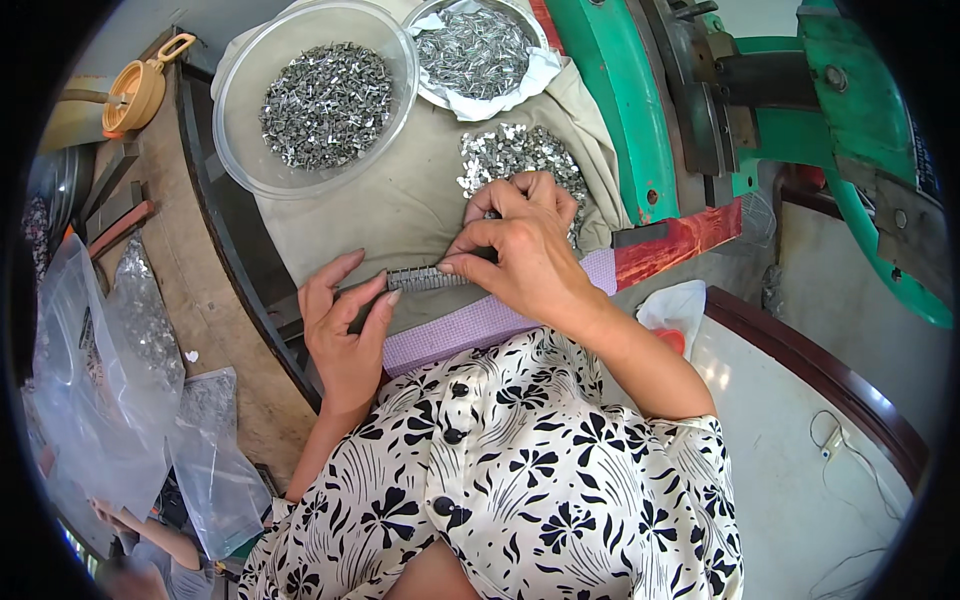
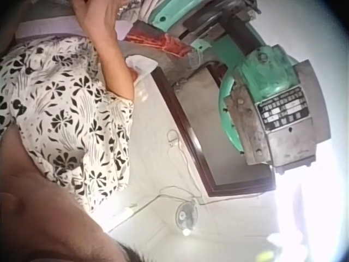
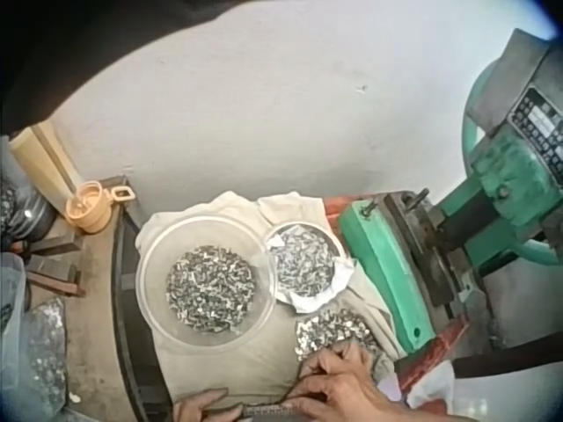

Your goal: Assembling and pressing small metal parts onto a strip using a manual press.

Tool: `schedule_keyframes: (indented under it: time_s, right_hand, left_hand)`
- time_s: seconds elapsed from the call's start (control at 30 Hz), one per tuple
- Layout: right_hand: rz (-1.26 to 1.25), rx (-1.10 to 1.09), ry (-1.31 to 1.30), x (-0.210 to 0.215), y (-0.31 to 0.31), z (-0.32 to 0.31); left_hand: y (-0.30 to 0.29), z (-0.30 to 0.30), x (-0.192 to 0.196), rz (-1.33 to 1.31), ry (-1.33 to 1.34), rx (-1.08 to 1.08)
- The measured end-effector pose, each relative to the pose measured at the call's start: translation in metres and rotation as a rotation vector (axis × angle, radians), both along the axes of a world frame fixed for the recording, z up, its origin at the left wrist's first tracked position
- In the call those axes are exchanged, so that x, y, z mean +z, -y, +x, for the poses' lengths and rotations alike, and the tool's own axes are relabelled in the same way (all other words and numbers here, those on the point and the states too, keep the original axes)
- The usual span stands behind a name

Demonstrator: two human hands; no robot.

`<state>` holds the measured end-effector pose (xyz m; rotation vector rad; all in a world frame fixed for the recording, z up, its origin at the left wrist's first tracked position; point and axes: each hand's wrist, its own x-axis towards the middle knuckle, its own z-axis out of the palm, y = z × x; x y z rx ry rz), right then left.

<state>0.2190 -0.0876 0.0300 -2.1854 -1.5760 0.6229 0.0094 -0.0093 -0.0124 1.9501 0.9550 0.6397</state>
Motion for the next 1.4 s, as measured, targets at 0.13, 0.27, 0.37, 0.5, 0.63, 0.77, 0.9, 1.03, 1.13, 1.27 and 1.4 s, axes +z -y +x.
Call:
schedule_keyframes:
  time_s: [0.13,0.27,0.37,0.5,0.63,0.77,0.9,1.03,1.13,1.27,1.4]
  right_hand:
    - [0.01,-0.003,-0.013,-0.002,-0.001,-0.002]
    - [0.017,0.009,-0.005,-0.002,0.003,0.0]
    - [0.011,0.013,-0.017,0.0,0.007,0.003]
    - [-0.006,0.021,-0.02,0.002,0.009,0.007]
    - [-0.013,0.031,-0.027,0.006,0.008,0.01]
    - [0.01,0.052,-0.052,0.007,0.007,0.014]
    - [0.119,0.08,-0.077,0.006,0.002,0.019]
    - [0.168,0.209,0.027,0.005,-0.013,0.013]
    - [0.187,0.287,0.052,0.002,-0.02,0.008]
    - [0.177,0.31,0.114,0.001,-0.023,0.001]
    - [0.164,0.308,0.101,0.0,-0.024,0.0]
  left_hand:
    - [0.0,0.0,0.0,0.007,-0.005,-0.002]
    - [0.0,-0.001,0.0,-0.002,-0.019,0.0]
    - [0.0,-0.001,0.0,-0.006,-0.018,-0.005]
    - [0.0,-0.001,0.001,-0.004,-0.026,-0.007]
    - [-0.001,0.0,0.001,-0.002,-0.027,-0.009]
    - [-0.002,-0.002,0.001,-0.001,-0.019,-0.01]
    - [-0.001,-0.002,0.002,0.004,-0.032,-0.048]
    - [0.003,-0.005,0.003,0.048,-0.093,-0.13]
    - [0.005,-0.006,0.002,0.054,-0.101,-0.138]
    - [0.004,-0.004,0.005,0.064,-0.115,-0.134]
    - [0.0,-0.004,0.004,0.056,-0.082,-0.129]
